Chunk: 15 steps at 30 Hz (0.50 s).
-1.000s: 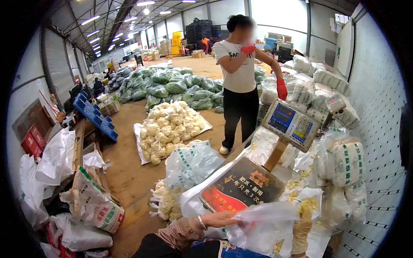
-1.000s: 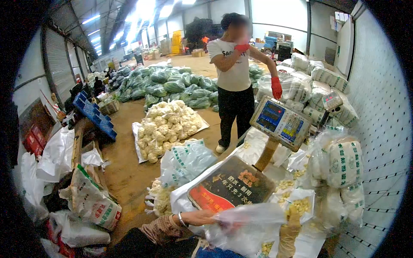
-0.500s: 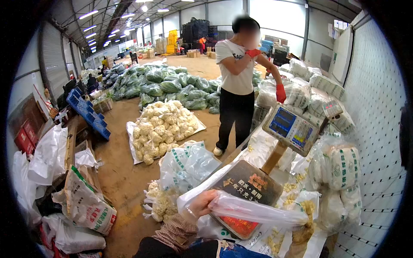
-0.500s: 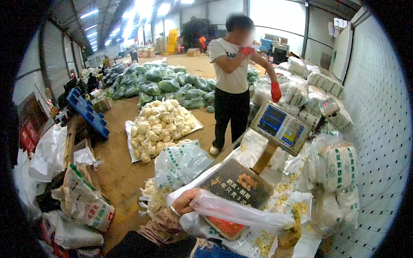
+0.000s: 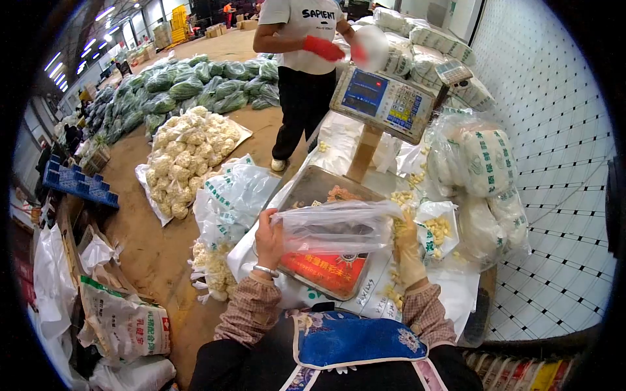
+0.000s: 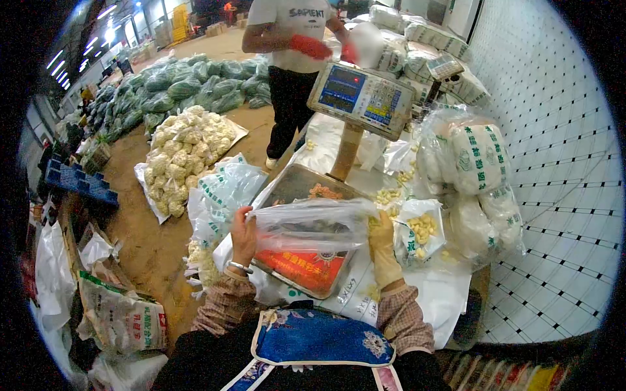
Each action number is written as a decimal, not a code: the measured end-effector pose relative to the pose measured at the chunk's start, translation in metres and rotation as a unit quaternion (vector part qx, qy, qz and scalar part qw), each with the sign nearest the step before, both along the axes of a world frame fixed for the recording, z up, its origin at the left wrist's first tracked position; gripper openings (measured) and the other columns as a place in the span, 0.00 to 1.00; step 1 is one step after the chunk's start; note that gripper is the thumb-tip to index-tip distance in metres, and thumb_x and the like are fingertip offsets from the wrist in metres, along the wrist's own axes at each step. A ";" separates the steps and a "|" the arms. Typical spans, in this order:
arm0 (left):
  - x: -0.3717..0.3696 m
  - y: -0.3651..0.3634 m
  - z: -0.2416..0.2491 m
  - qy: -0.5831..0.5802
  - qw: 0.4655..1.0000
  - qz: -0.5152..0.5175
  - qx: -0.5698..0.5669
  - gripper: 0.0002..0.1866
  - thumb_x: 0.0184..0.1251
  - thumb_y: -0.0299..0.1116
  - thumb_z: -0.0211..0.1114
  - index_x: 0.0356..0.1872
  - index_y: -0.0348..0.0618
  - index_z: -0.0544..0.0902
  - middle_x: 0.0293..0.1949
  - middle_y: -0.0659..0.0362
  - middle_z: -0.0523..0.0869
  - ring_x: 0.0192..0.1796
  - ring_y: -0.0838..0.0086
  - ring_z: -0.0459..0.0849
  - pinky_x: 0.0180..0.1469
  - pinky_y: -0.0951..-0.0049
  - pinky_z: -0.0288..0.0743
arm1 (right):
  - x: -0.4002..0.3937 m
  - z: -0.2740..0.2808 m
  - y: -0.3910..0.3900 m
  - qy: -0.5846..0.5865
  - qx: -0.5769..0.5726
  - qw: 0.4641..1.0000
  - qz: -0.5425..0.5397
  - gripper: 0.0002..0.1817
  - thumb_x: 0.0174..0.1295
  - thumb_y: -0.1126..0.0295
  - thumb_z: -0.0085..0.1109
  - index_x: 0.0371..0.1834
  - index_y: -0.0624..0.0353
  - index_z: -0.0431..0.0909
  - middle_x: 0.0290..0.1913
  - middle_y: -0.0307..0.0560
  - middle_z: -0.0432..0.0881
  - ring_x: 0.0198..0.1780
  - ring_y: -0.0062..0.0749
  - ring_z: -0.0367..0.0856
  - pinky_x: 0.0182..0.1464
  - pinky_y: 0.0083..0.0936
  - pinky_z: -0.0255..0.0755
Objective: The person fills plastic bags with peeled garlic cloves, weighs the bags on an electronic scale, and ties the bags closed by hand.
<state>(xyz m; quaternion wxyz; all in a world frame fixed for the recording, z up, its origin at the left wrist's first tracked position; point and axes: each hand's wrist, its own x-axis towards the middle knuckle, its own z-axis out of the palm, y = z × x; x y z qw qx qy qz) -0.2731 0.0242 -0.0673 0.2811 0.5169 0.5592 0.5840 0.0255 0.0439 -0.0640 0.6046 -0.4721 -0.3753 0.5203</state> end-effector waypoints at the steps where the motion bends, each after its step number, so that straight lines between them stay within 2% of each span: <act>1: 0.004 0.002 -0.001 0.102 0.994 0.038 -0.001 0.24 0.52 0.32 0.63 0.49 0.36 0.67 0.46 0.49 0.72 0.50 0.62 0.71 0.50 0.68 0.65 | -0.001 -0.001 0.000 0.001 -0.002 1.000 -0.003 0.11 0.56 0.73 0.51 0.42 0.61 0.72 0.35 0.41 0.78 0.36 0.26 0.75 0.39 0.23 0.70; 2: 0.006 0.004 -0.002 0.203 0.976 0.075 0.000 0.24 0.51 0.32 0.64 0.49 0.36 0.68 0.45 0.47 0.73 0.49 0.58 0.72 0.50 0.65 0.65 | -0.004 -0.003 0.001 -0.078 -0.001 0.997 0.007 0.09 0.57 0.73 0.50 0.41 0.61 0.72 0.34 0.41 0.77 0.35 0.25 0.74 0.37 0.21 0.69; 3: 0.008 0.002 -0.003 0.308 0.940 0.113 0.093 0.22 0.47 0.31 0.64 0.46 0.37 0.71 0.44 0.47 0.74 0.47 0.54 0.72 0.49 0.63 0.66 | -0.007 -0.005 0.002 -0.157 0.000 0.987 0.015 0.08 0.58 0.72 0.48 0.39 0.61 0.72 0.33 0.41 0.77 0.33 0.23 0.74 0.34 0.20 0.69; 4: 0.015 -0.003 0.012 0.310 0.940 0.107 0.093 0.22 0.47 0.31 0.64 0.46 0.37 0.71 0.44 0.47 0.74 0.47 0.54 0.72 0.49 0.63 0.66 | -0.007 -0.007 0.002 -0.236 -0.001 0.972 0.023 0.07 0.59 0.71 0.47 0.38 0.61 0.72 0.32 0.41 0.77 0.32 0.22 0.73 0.32 0.18 0.68; 5: 0.024 -0.010 0.026 0.334 0.930 0.067 0.139 0.22 0.46 0.30 0.64 0.45 0.38 0.72 0.43 0.48 0.74 0.46 0.55 0.72 0.49 0.63 0.66 | -0.004 -0.012 0.002 -0.201 -0.081 0.975 0.057 0.15 0.59 0.71 0.49 0.48 0.62 0.68 0.33 0.42 0.77 0.31 0.22 0.72 0.30 0.17 0.67; 6: 0.030 -0.013 0.030 0.356 0.916 0.028 0.183 0.21 0.44 0.28 0.64 0.44 0.38 0.72 0.43 0.49 0.75 0.46 0.56 0.72 0.49 0.63 0.66 | -0.004 -0.019 0.002 -0.202 -0.086 0.974 0.055 0.15 0.59 0.71 0.49 0.48 0.62 0.68 0.33 0.42 0.77 0.31 0.22 0.72 0.30 0.17 0.67; 7: 0.033 -0.013 0.011 0.344 0.922 -0.109 0.142 0.20 0.46 0.28 0.63 0.44 0.39 0.73 0.45 0.50 0.74 0.47 0.57 0.72 0.51 0.64 0.65 | -0.005 -0.028 0.002 -0.128 -0.111 0.984 0.047 0.20 0.58 0.71 0.50 0.53 0.64 0.64 0.34 0.41 0.77 0.30 0.22 0.72 0.29 0.17 0.68; 8: 0.041 -0.012 -0.003 0.342 0.923 -0.112 0.139 0.20 0.46 0.28 0.63 0.44 0.39 0.73 0.45 0.50 0.74 0.47 0.57 0.72 0.51 0.64 0.65 | -0.005 -0.031 0.002 -0.053 -0.134 0.989 0.038 0.25 0.57 0.70 0.52 0.58 0.65 0.59 0.34 0.41 0.77 0.29 0.22 0.72 0.28 0.17 0.68; 9: 0.051 -0.010 -0.018 0.371 0.901 -0.209 0.084 0.19 0.47 0.30 0.62 0.44 0.41 0.73 0.46 0.50 0.74 0.49 0.56 0.71 0.52 0.62 0.64 | 0.000 -0.032 0.001 -0.100 -0.134 0.984 0.059 0.32 0.56 0.69 0.54 0.62 0.65 0.52 0.39 0.47 0.77 0.35 0.28 0.75 0.35 0.20 0.70; 10: 0.058 -0.010 -0.027 0.396 0.866 -0.304 0.028 0.19 0.49 0.32 0.61 0.44 0.43 0.74 0.47 0.50 0.73 0.51 0.55 0.70 0.53 0.59 0.63 | 0.001 -0.028 -0.003 -0.099 -0.136 0.984 0.058 0.32 0.56 0.69 0.54 0.62 0.65 0.52 0.39 0.47 0.77 0.35 0.28 0.75 0.35 0.20 0.70; 11: 0.061 -0.012 -0.033 0.396 0.866 -0.305 0.028 0.19 0.49 0.32 0.61 0.44 0.43 0.74 0.47 0.50 0.73 0.51 0.55 0.70 0.53 0.59 0.63 | 0.001 -0.016 -0.008 -0.362 0.041 0.931 -0.024 0.32 0.55 0.69 0.55 0.61 0.65 0.54 0.42 0.50 0.76 0.40 0.33 0.75 0.41 0.24 0.70; 12: 0.063 -0.015 -0.039 0.448 0.852 -0.269 0.043 0.18 0.50 0.35 0.60 0.45 0.45 0.74 0.49 0.50 0.72 0.53 0.55 0.68 0.53 0.56 0.61 | 0.001 -0.002 -0.013 -0.586 0.213 0.775 -0.103 0.32 0.53 0.68 0.57 0.60 0.65 0.56 0.45 0.53 0.76 0.44 0.38 0.75 0.46 0.28 0.69; 13: 0.064 -0.015 -0.041 0.497 0.834 -0.232 0.056 0.18 0.52 0.38 0.59 0.45 0.47 0.75 0.52 0.50 0.71 0.55 0.54 0.66 0.54 0.52 0.59 | -0.002 0.027 -0.021 -0.586 0.211 0.775 -0.105 0.32 0.53 0.68 0.57 0.60 0.65 0.56 0.45 0.53 0.76 0.44 0.38 0.75 0.46 0.28 0.69; 15: 0.066 -0.014 -0.044 0.480 0.838 -0.256 0.032 0.18 0.52 0.39 0.60 0.45 0.50 0.75 0.53 0.50 0.70 0.58 0.52 0.63 0.56 0.50 0.56 | -0.016 0.082 -0.036 -0.552 0.314 0.770 -0.062 0.27 0.52 0.69 0.56 0.56 0.65 0.61 0.48 0.54 0.74 0.50 0.43 0.72 0.53 0.34 0.64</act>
